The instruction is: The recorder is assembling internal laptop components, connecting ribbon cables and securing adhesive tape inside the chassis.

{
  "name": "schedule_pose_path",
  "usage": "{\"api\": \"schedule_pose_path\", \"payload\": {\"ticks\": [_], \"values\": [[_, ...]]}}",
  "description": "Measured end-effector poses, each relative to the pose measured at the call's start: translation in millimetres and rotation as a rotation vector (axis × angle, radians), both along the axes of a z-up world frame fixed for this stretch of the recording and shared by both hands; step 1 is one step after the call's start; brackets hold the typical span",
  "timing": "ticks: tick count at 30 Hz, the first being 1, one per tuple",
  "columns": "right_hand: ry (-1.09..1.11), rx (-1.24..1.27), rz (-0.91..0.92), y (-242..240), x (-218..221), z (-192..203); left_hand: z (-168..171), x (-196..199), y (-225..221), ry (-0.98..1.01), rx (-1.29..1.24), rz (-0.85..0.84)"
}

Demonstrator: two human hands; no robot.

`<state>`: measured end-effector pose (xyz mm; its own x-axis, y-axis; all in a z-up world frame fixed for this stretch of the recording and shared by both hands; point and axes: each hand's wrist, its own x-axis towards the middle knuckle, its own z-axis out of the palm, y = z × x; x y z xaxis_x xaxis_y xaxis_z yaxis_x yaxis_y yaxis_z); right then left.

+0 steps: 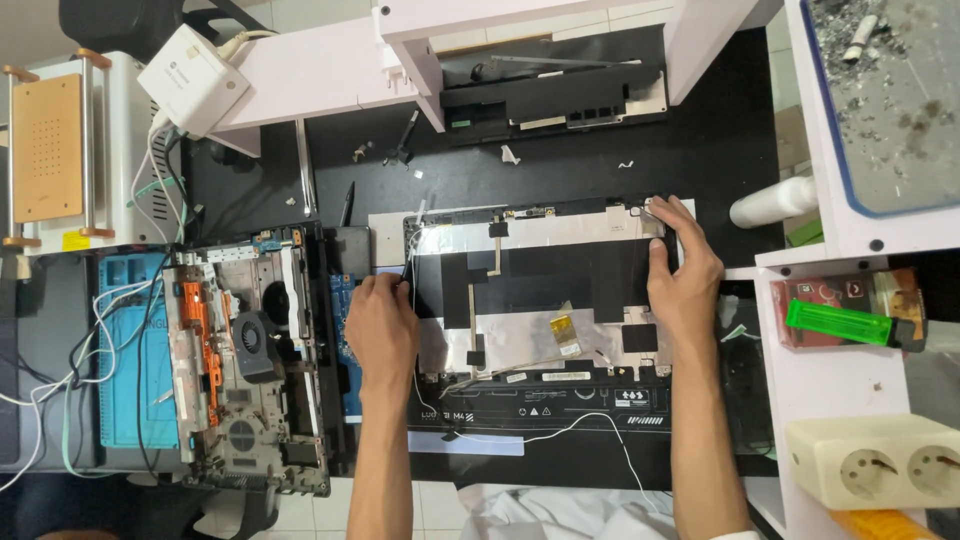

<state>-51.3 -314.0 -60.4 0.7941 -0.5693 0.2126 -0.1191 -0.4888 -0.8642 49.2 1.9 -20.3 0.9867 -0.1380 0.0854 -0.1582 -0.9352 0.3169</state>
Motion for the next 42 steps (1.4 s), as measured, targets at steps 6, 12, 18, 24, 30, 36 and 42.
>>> {"api": "schedule_pose_path", "payload": {"ticks": [6, 12, 18, 24, 30, 36, 42], "values": [[0.002, -0.015, -0.005, -1.0, 0.0, -0.2, 2.2, 3.4, -1.7, -0.057, -0.017, 0.034], [-0.012, -0.004, 0.001, -1.6, 0.1, 1.0, 2.0, 8.2, 1.5, -0.145, 0.025, 0.099], [0.002, -0.006, -0.009, -2.3, 0.4, -1.6, -2.9, 16.3, 4.6, -0.078, 0.173, 0.089], [-0.025, 0.009, -0.019, 1.5, -1.1, 6.4, 10.3, 3.4, -7.5, -0.219, 0.075, 0.055], [0.099, -0.253, -0.116, 6.8, -12.7, 8.9, 3.0, -22.8, -19.2, -0.129, -0.009, -0.024], [0.137, -0.196, -0.143, 7.0, -18.3, 12.6, -17.5, -27.1, -21.2, -0.138, -0.048, -0.007], [0.089, -0.133, -0.139, 5.8, -12.5, -1.2, -28.1, -34.4, -42.3, -0.139, -0.121, -0.191]]}}
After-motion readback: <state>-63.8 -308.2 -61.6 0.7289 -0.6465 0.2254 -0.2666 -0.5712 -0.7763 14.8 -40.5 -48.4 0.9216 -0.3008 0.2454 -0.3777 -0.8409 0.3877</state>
